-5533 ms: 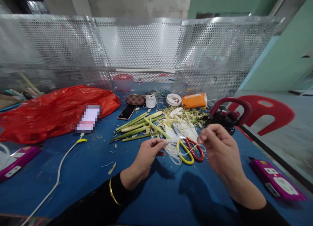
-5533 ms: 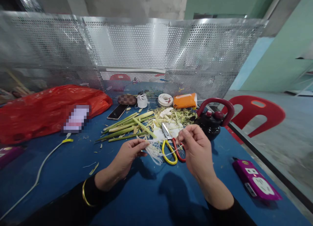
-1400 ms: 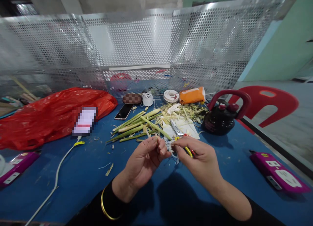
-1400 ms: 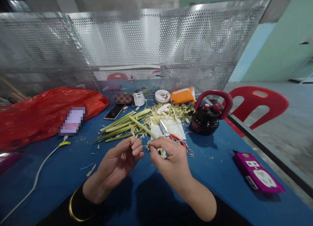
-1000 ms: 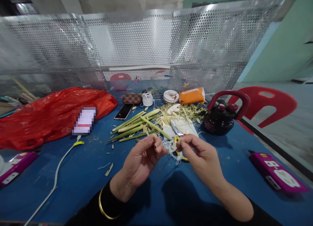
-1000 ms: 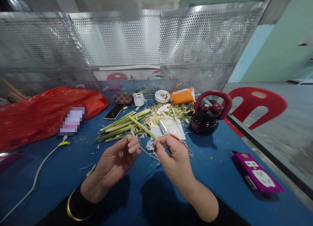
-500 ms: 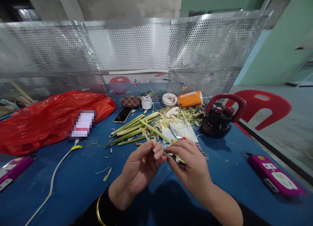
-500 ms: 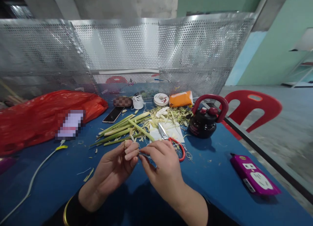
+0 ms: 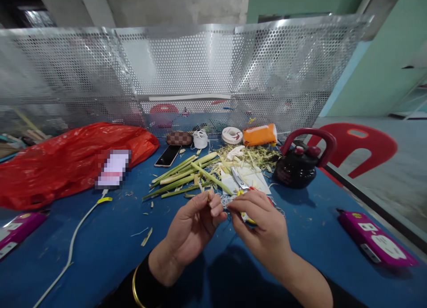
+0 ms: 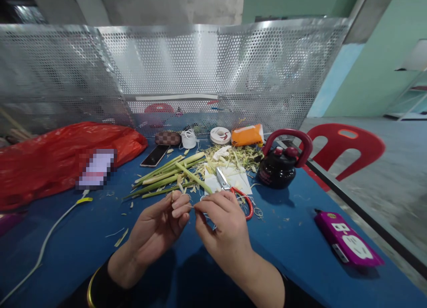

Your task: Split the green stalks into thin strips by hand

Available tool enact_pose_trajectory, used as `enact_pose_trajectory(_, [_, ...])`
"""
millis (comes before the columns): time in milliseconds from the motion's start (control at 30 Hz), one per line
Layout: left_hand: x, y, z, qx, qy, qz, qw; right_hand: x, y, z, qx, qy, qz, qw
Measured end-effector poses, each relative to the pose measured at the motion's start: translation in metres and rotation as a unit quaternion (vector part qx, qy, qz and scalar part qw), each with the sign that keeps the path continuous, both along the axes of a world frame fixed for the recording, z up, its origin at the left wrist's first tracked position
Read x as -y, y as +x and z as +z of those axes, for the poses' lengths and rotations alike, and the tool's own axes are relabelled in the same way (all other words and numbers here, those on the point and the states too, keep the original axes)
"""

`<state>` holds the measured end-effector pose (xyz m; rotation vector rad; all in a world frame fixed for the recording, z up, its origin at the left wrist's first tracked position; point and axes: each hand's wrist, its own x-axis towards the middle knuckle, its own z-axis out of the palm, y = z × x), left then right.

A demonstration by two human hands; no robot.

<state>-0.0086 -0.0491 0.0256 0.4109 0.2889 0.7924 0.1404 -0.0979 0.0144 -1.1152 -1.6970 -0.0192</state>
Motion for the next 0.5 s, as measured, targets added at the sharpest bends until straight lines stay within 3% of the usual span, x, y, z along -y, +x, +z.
enact_pose_trajectory(267, [0.0, 0.0, 0.003, -0.044, 0.002, 0.046, 0.998, 0.004, 0.004, -0.001, -0.02, 0.019, -0.018, 0.999])
enact_pose_trajectory(500, [-0.007, -0.004, 0.005, -0.041, -0.026, 0.076, 0.996, 0.009, 0.021, -0.005, -0.141, -0.137, -0.016, 0.98])
